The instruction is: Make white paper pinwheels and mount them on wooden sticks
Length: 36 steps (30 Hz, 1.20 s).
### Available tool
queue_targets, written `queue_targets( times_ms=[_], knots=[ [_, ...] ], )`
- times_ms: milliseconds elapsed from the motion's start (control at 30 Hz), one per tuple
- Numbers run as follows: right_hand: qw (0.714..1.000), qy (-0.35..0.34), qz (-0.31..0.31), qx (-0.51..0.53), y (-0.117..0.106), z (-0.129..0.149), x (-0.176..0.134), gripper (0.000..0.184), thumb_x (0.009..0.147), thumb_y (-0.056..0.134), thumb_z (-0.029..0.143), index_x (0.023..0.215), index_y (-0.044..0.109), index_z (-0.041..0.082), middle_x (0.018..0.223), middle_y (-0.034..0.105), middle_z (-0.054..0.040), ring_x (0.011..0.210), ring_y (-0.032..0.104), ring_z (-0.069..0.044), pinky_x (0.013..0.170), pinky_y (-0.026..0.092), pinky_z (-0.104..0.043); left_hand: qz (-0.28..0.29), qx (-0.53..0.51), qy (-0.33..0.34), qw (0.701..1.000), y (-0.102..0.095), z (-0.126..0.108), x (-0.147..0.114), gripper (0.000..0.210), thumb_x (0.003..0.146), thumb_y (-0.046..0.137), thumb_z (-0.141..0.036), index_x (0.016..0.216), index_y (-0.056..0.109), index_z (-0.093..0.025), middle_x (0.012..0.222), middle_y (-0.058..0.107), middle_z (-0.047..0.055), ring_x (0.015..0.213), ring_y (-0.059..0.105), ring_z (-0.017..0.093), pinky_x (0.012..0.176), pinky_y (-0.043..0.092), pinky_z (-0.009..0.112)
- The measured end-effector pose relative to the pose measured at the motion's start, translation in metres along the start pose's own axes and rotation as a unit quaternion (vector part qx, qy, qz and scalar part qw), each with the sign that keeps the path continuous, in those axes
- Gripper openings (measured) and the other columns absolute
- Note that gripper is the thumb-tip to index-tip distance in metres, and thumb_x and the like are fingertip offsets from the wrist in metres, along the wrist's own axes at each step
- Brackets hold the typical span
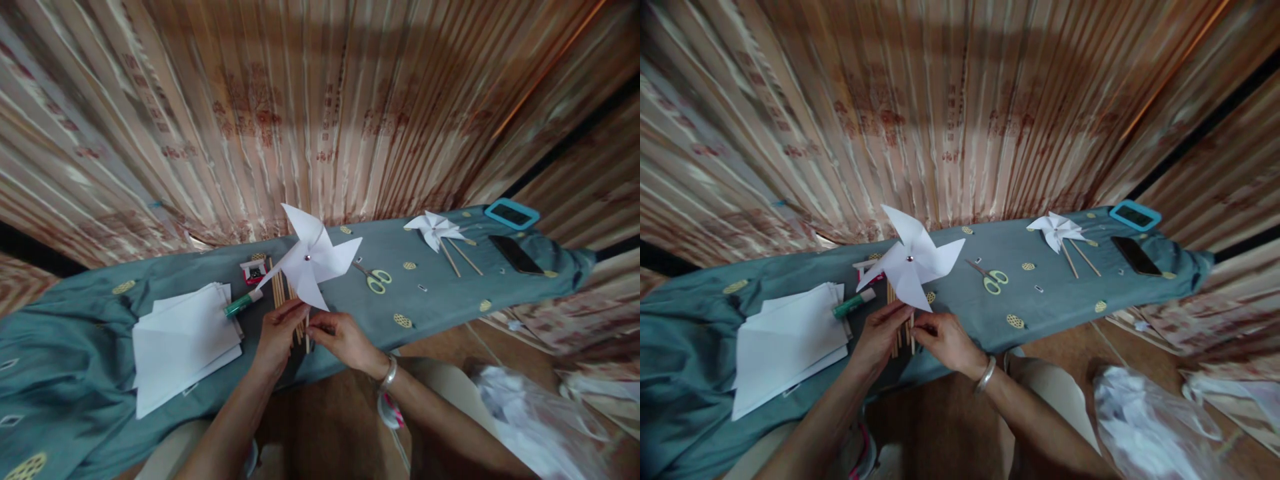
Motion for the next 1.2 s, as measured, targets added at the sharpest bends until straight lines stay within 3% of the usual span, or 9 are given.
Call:
queue_targets(
  times_ms=[267, 400, 467, 567, 667, 767, 900, 1033, 1200],
  knots=[
    [0.999, -0.027, 0.001, -0.029, -0.018, 0.013, -0.004, 0.021, 0.089, 0.057, 0.032, 0.083, 0.07, 0.016, 0.075, 0.07, -0.0014, 0.066, 0.061, -0.014, 0.062, 0.044, -0.023, -0.015, 0.05, -0.003, 0.999, -0.001, -0.002, -0.002, 0.033, 0.044, 0.087, -0.035, 0.072, 0.078, -0.018, 0.076, 0.076, 0.005, 0.075, 0.068, 0.02, 0.078, 0.051, 0.033],
    [0.989, -0.039, -0.075, -0.119, -0.048, 0.021, -0.013, 0.022, 0.091, 0.055, 0.034, 0.085, 0.071, 0.019, 0.077, 0.073, -0.0027, 0.068, 0.065, -0.016, 0.066, 0.049, -0.027, -0.015, 0.065, 0.028, 0.997, -0.003, -0.005, 0.0, 0.035, 0.046, 0.087, -0.038, 0.073, 0.078, -0.018, 0.078, 0.077, 0.005, 0.076, 0.068, 0.02, 0.077, 0.052, 0.033],
    [0.966, -0.07, -0.169, -0.182, -0.07, 0.029, -0.02, 0.022, 0.093, 0.052, 0.032, 0.093, 0.071, 0.02, 0.086, 0.074, -0.0055, 0.076, 0.068, -0.019, 0.075, 0.053, -0.031, -0.015, 0.082, 0.042, 0.996, -0.004, -0.006, 0.001, 0.036, 0.047, 0.086, -0.041, 0.074, 0.078, -0.018, 0.078, 0.076, 0.006, 0.075, 0.068, 0.021, 0.076, 0.052, 0.033],
    [0.894, -0.153, -0.288, -0.308, -0.093, 0.05, -0.027, 0.033, 0.095, 0.046, 0.023, 0.124, 0.059, 0.021, 0.126, 0.064, -0.0126, 0.119, 0.059, -0.026, 0.102, 0.045, -0.044, -0.001, 0.108, 0.055, 0.993, -0.001, -0.009, 0.001, 0.035, 0.048, 0.085, -0.042, 0.073, 0.078, -0.019, 0.076, 0.076, 0.005, 0.075, 0.068, 0.021, 0.074, 0.052, 0.033],
    [0.834, -0.174, -0.294, -0.433, -0.099, 0.066, -0.019, 0.057, 0.091, 0.041, 0.012, 0.147, 0.033, 0.021, 0.154, 0.032, -0.0154, 0.145, 0.026, -0.03, 0.112, 0.03, -0.055, 0.025, 0.129, 0.068, 0.989, 0.004, -0.012, 0.0, 0.029, 0.049, 0.084, -0.04, 0.068, 0.077, -0.02, 0.073, 0.074, 0.004, 0.073, 0.067, 0.02, 0.072, 0.052, 0.031],
    [0.814, -0.144, -0.259, -0.499, -0.099, 0.07, -0.002, 0.068, 0.085, 0.04, 0.005, 0.15, 0.025, 0.019, 0.158, 0.021, -0.018, 0.148, 0.014, -0.034, 0.111, 0.027, -0.059, 0.045, 0.135, 0.073, 0.987, 0.008, -0.016, -0.002, 0.021, 0.052, 0.082, -0.035, 0.065, 0.075, -0.02, 0.072, 0.073, 0.003, 0.072, 0.066, 0.019, 0.071, 0.051, 0.029],
    [0.817, -0.115, -0.23, -0.516, -0.091, 0.06, 0.013, 0.068, 0.082, 0.041, 0.003, 0.148, 0.028, 0.014, 0.156, 0.025, -0.0225, 0.147, 0.015, -0.034, 0.109, 0.028, -0.059, 0.072, 0.155, 0.075, 0.982, 0.007, -0.02, -0.006, 0.016, 0.057, 0.077, -0.033, 0.067, 0.076, -0.02, 0.072, 0.072, 0.002, 0.072, 0.064, 0.018, 0.069, 0.049, 0.027],
    [0.841, -0.124, -0.205, -0.485, -0.075, 0.045, 0.016, 0.069, 0.08, 0.04, 0.003, 0.148, 0.027, 0.011, 0.155, 0.025, -0.0236, 0.148, 0.013, -0.032, 0.11, 0.027, -0.057, 0.094, 0.178, 0.085, 0.976, 0.005, -0.021, -0.008, 0.02, 0.061, 0.075, -0.037, 0.071, 0.077, -0.02, 0.072, 0.07, 0.003, 0.072, 0.063, 0.019, 0.07, 0.049, 0.028],
    [0.875, -0.137, -0.16, -0.436, -0.054, 0.041, 0.019, 0.063, 0.08, 0.041, 0.005, 0.143, 0.038, 0.01, 0.153, 0.032, -0.0214, 0.146, 0.021, -0.031, 0.111, 0.03, -0.055, 0.062, 0.165, 0.09, 0.98, 0.002, -0.019, -0.005, 0.024, 0.058, 0.078, -0.038, 0.072, 0.077, -0.019, 0.075, 0.073, 0.004, 0.074, 0.065, 0.021, 0.071, 0.05, 0.031]
  ],
)
Point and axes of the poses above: each hand's wrist, its own x-axis towards the middle knuckle, its own y-axis out of the palm, z = x × y, the point moved 4 cm from there along x, towards the middle knuckle
